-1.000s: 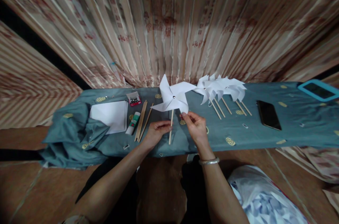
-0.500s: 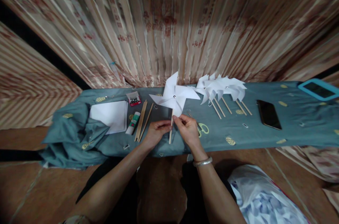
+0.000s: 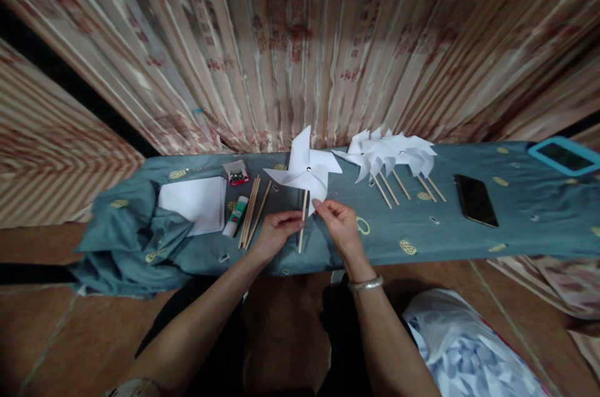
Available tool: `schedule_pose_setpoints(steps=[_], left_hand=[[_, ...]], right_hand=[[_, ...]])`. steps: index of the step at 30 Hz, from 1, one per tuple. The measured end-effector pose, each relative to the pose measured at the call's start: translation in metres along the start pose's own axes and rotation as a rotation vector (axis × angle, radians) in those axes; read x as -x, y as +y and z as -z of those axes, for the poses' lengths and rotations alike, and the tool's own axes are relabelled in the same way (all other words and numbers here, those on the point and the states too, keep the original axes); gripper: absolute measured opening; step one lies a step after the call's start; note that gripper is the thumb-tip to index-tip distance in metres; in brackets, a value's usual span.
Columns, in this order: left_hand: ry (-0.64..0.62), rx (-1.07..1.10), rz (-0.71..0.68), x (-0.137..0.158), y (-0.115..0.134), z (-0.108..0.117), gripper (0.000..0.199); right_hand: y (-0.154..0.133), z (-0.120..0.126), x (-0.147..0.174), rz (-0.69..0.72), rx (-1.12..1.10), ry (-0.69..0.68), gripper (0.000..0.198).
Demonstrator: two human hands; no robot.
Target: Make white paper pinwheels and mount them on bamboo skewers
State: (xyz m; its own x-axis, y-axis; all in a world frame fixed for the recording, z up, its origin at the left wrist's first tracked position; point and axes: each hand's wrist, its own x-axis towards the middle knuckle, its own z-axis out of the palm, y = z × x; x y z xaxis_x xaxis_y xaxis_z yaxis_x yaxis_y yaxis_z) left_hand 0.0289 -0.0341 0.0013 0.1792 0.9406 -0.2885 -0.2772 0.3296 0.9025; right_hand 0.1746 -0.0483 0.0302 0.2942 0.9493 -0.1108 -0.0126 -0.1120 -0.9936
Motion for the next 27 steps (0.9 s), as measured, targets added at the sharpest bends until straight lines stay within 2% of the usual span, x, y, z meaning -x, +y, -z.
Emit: schedule_pose_setpoints(steps=[3,11,15,22,27], left_hand=[[0.002,-0.016,-0.003,-0.0003,-0.0016,-0.0002,0.028],[-0.019,-0.008,0.000,0.0001,-0.0034,0.0001,0.029],[-0.023,-0.006,-0.001,0.0016,-0.0009,0.0014,0.027],[-0.029,-0.017,-0.003,0.0024,-0.0008,0.0021,0.025],[-0.052,-0.008,-0.014,0.0024,-0.0020,0.0015,0.028]], right_hand=[[0.0001,-0.0021,0.0015,-0.029,-0.019,-0.028,0.042],[-0.0020,-0.0069,-0.0003,-0.004,0.087,-0.064,0.040],[-0.0027,-0.0038,0.0002,0.010,0.032,-0.042,0.043],[0.0006,-0.0023,-0.0003,-0.058,-0.151,-0.058,0.039],[0.0014,-0.0067,-0.0010,-0.043,-0.083,-0.064,0.038]])
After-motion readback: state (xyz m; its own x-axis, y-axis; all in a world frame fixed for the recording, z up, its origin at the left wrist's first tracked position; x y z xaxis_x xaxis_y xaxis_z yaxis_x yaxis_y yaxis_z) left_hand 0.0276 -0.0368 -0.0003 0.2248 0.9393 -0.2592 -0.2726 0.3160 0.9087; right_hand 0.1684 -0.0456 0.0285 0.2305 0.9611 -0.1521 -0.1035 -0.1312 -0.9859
